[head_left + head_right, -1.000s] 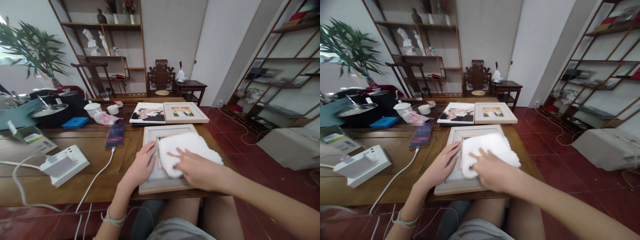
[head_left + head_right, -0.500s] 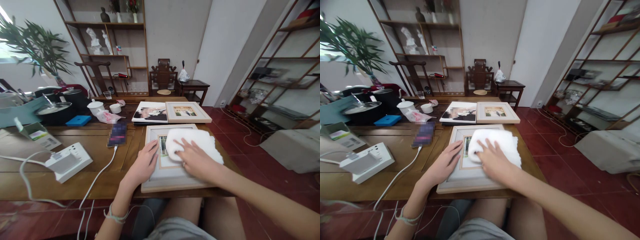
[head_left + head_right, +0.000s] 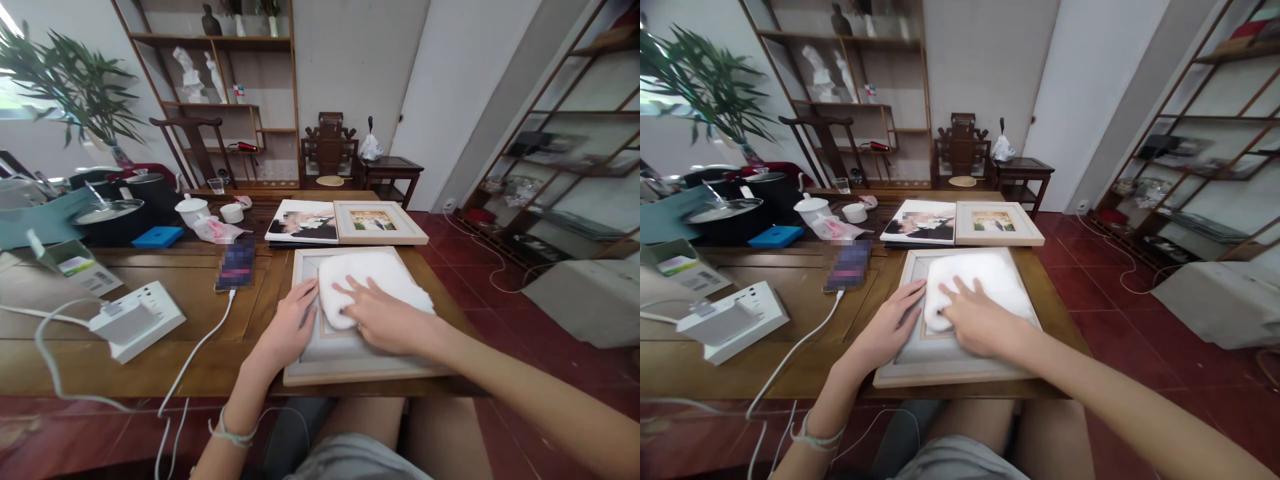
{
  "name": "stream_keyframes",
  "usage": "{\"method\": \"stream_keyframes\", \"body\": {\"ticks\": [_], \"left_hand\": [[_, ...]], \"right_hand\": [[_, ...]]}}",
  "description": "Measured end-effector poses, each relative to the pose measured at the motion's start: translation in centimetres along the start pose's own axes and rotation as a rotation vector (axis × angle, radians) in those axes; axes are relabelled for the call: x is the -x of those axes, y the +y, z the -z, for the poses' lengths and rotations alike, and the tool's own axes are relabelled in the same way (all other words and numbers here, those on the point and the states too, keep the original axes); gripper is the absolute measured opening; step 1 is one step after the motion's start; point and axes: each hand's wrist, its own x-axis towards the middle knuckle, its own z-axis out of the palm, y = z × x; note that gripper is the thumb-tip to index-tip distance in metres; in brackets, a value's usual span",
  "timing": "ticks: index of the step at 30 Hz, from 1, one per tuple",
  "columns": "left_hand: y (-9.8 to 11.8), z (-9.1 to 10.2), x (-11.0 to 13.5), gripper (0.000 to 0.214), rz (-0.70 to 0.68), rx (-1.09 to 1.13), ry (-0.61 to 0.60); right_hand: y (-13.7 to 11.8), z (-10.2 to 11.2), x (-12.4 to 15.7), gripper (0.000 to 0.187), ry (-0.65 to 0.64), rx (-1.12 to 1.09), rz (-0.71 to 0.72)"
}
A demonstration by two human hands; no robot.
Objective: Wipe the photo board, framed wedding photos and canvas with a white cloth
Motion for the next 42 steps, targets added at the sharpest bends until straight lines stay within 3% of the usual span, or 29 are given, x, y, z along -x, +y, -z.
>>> {"method": "stream_keyframes", "body": {"ticks": [5,8,12,18,24,29,36,42], "left_hand": [[0.1,0.0,0.0,0.043,0.005,-0.015,-0.01],[0.2,0.1,0.0,0.044,0.013,-0.023,-0.03],[0.2,0.1,0.0,0.044,0.022,-0.012,-0.038],[0.4,0.2,0.0,0.046,0.003,0.031,0.02],[0.9,0.7,0.3,0.05,0.008,0.149,0.182],[1.3,0.7,0.6,0.054,0.001,0.236,0.185],[1.4,0.3,0.4,0.053,0.05,0.146,0.099],[1.1,0.1,0.3,0.05,0.048,-0.016,0.024]], "right_hand": [[-3.0,1.0,5.6,0.037,-0.027,-0.144,0.113],[-3.6,1.0,7.1,0.042,-0.014,-0.245,0.103],[-2.8,-0.5,6.1,0.048,0.064,-0.308,-0.06],[-0.6,-1.6,1.5,0.051,0.159,-0.157,-0.276],[-3.2,-0.9,-1.4,0.047,0.102,-0.156,-0.09],[-5.5,-1.5,0.2,0.033,0.137,-0.171,-0.001],[-5.5,-1.5,1.9,0.032,0.168,-0.148,0.038],[-4.2,-2.0,5.8,0.034,0.125,-0.107,-0.099]]}}
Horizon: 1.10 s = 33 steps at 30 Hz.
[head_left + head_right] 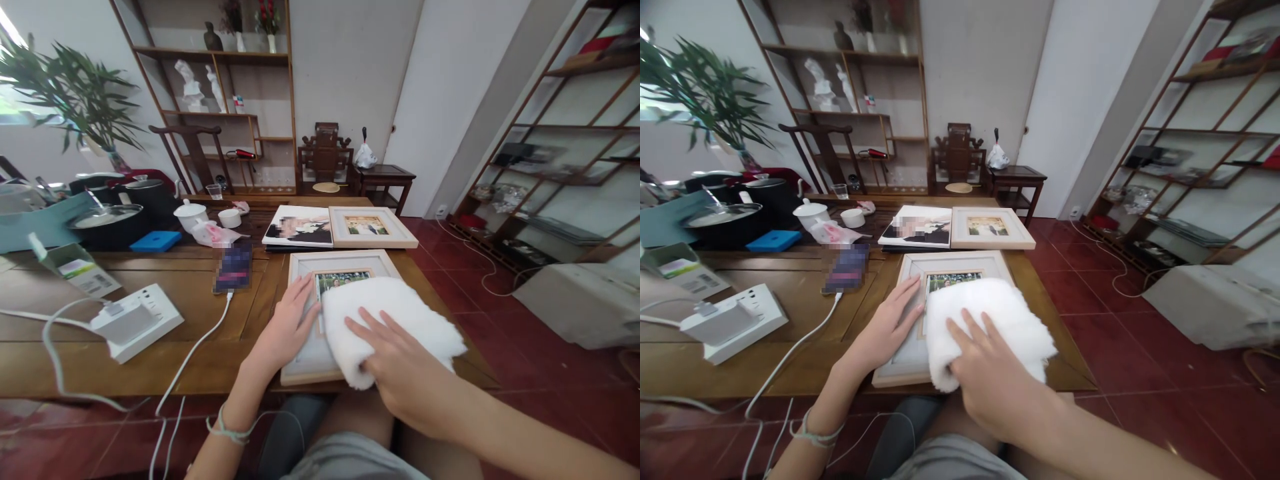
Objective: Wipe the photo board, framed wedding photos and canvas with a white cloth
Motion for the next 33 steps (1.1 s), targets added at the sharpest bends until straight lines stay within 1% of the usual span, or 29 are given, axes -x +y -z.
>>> {"method": "stream_keyframes", "body": {"ticks": [3,6,10,12,15,18,20,21,22,24,26,28,30,33], "left_hand": [[-0.1,-0.1,-0.1,0.045,-0.015,-0.055,-0.039],[-0.1,-0.1,-0.1,0.04,-0.031,-0.075,-0.067],[-0.1,-0.1,-0.2,0.042,-0.039,-0.071,-0.062],[-0.2,0.0,-0.2,0.044,-0.041,-0.064,-0.056],[-0.2,0.0,-0.3,0.043,-0.05,-0.043,-0.039],[-0.1,0.1,-0.4,0.042,-0.063,-0.016,-0.014],[-0.1,0.2,-0.4,0.041,-0.071,-0.006,-0.003],[-0.1,0.2,-0.4,0.041,-0.075,-0.005,-0.001],[-0.1,0.2,-0.4,0.041,-0.078,-0.004,-0.001],[-0.2,0.2,-0.3,0.041,-0.084,-0.003,0.0],[-0.3,0.1,-0.3,0.041,-0.095,-0.008,0.005],[-0.4,0.1,-0.4,0.04,-0.102,-0.013,0.011],[-0.3,0.2,-0.5,0.038,-0.101,-0.017,0.008],[-0.1,0.3,-0.6,0.038,-0.1,-0.013,-0.003]], "right_hand": [[1.4,-0.5,2.2,0.033,0.047,0.053,-0.113],[2.7,-1.0,3.8,0.031,0.142,0.114,-0.215],[4.5,-1.5,4.4,0.03,0.242,0.178,-0.264],[5.7,-1.4,3.8,0.028,0.272,0.185,-0.29],[8.1,-0.6,2.2,0.021,0.266,0.164,-0.402],[10.0,1.1,-0.4,0.017,0.287,0.139,-0.486],[10.5,2.2,-2.6,0.016,0.339,0.144,-0.491],[10.5,2.6,-3.8,0.019,0.363,0.148,-0.487],[10.3,3.0,-5.1,0.024,0.383,0.151,-0.46],[9.4,3.1,-7.9,0.037,0.419,0.161,-0.317],[8.2,2.8,-10.7,0.044,0.438,0.19,-0.045],[7.1,2.0,-13.1,0.043,0.379,0.213,0.172],[6.4,1.2,-14.6,0.038,0.29,0.218,0.262],[6.3,0.3,-15.2,0.034,0.221,0.213,0.278]]}}
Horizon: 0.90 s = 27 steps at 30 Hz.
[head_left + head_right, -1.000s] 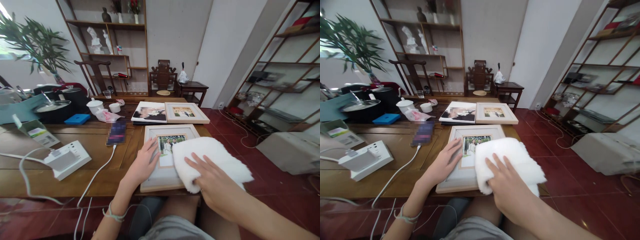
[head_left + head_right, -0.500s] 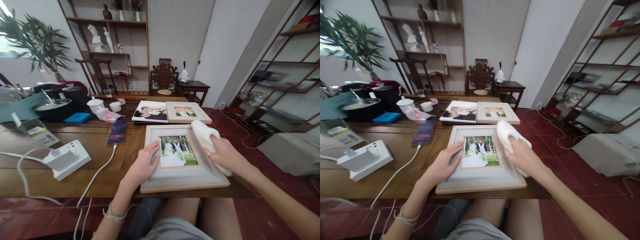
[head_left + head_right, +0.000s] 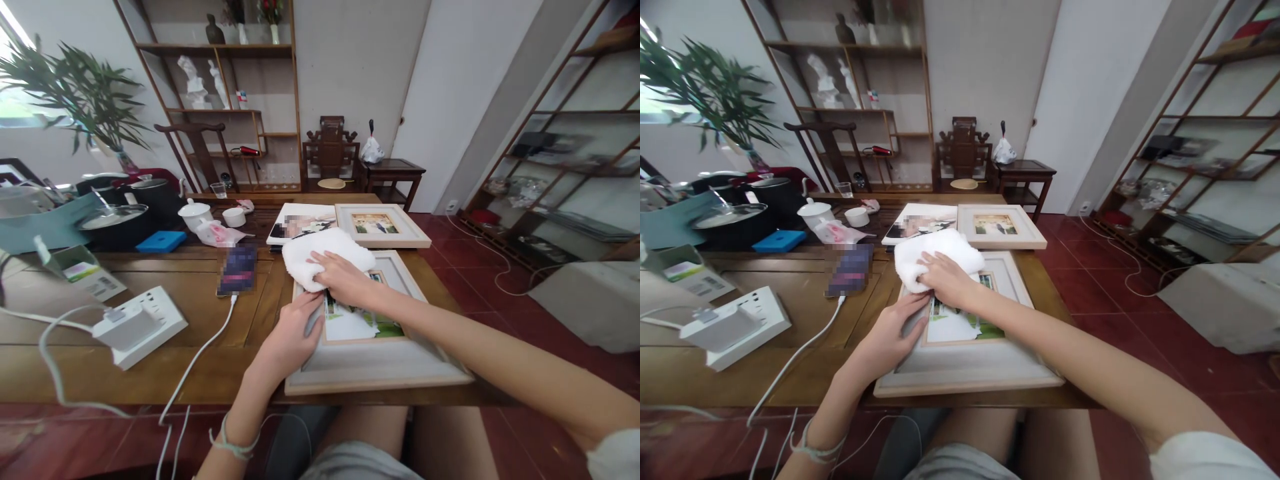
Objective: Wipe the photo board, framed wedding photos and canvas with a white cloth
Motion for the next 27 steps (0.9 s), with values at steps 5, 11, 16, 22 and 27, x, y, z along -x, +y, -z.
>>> {"method": "stream_keyframes", "body": {"ticks": [5,11,16,22,27], "left_hand": [[-0.1,-0.1,0.0,0.039,0.005,-0.005,-0.005],[-0.3,-0.3,0.3,0.04,0.035,-0.011,-0.024],[-0.2,-0.2,0.3,0.04,0.043,0.001,-0.019],[-0.2,-0.1,0.3,0.039,0.024,0.019,-0.008],[-0.2,0.0,0.2,0.042,0.031,0.016,-0.013]], "right_hand": [[1.1,0.5,2.6,0.038,-0.072,0.011,-0.057],[2.5,1.9,7.1,0.039,-0.147,0.068,-0.188],[4.5,3.3,11.0,0.031,-0.19,0.11,-0.359],[6.2,4.3,12.0,0.029,-0.101,0.192,-0.556],[4.6,1.9,10.0,0.03,-0.068,0.158,-0.438]]}}
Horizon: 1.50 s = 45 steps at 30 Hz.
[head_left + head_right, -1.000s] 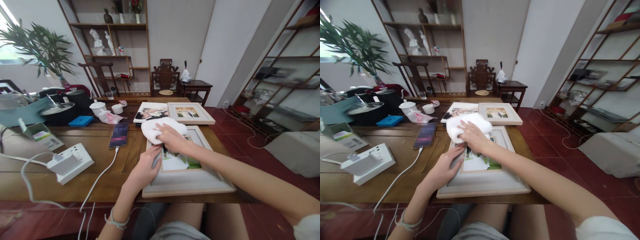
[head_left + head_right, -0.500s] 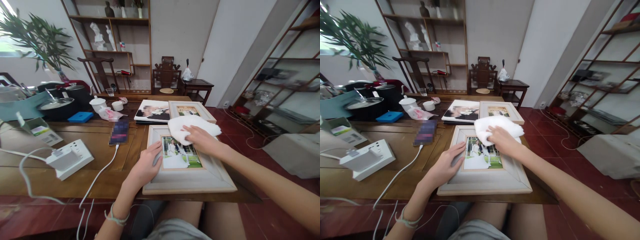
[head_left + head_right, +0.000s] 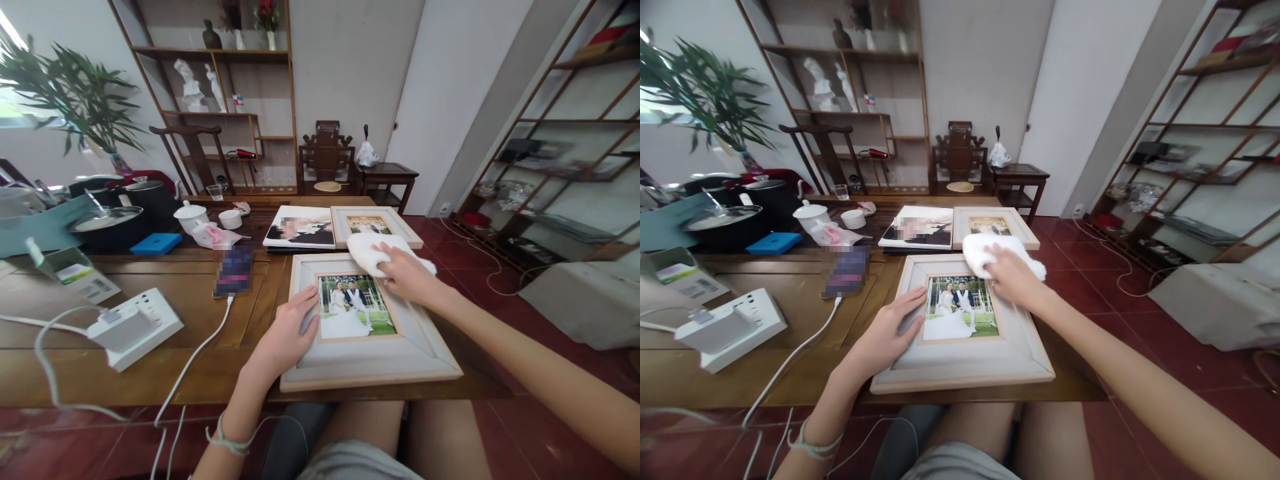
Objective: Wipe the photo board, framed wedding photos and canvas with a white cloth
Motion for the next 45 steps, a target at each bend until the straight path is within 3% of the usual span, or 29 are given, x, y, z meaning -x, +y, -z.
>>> {"method": "stream_keyframes", "body": {"ticks": [6,10,15,18,23,27,31,35,39,45], "left_hand": [[0.0,-0.1,0.0,0.04,-0.019,-0.003,0.015],[-0.1,-0.2,0.0,0.04,-0.026,-0.004,0.027],[-0.1,-0.2,-0.1,0.041,-0.016,0.004,0.02],[-0.1,-0.2,-0.1,0.041,-0.011,-0.005,0.002],[-0.1,-0.1,0.0,0.041,-0.017,-0.023,-0.013],[-0.1,0.0,-0.1,0.041,-0.027,-0.016,-0.006],[0.0,0.1,-0.1,0.042,-0.012,-0.024,-0.019],[0.0,0.1,0.0,0.043,0.003,-0.019,-0.022],[-0.1,0.0,0.0,0.044,-0.001,-0.019,-0.009],[0.0,0.0,-0.1,0.046,0.015,-0.052,-0.014]], "right_hand": [[-2.2,-0.8,1.4,0.03,-0.01,-0.039,0.079],[-3.9,2.0,5.1,0.03,-0.11,-0.089,0.116],[-7.1,6.9,9.6,0.023,-0.38,-0.213,0.119],[-8.4,7.3,10.5,0.02,-0.363,-0.325,0.131],[-8.0,3.8,8.4,0.027,-0.21,-0.328,0.095],[-4.7,1.4,4.4,0.033,-0.09,-0.216,0.08],[-1.3,-0.3,-0.1,0.037,0.003,-0.118,0.154],[-0.8,-1.1,-1.9,0.033,0.007,-0.117,0.161],[-3.0,0.1,0.7,0.033,-0.058,-0.181,0.221],[-6.9,5.8,7.5,0.031,-0.355,-0.424,0.257]]}}
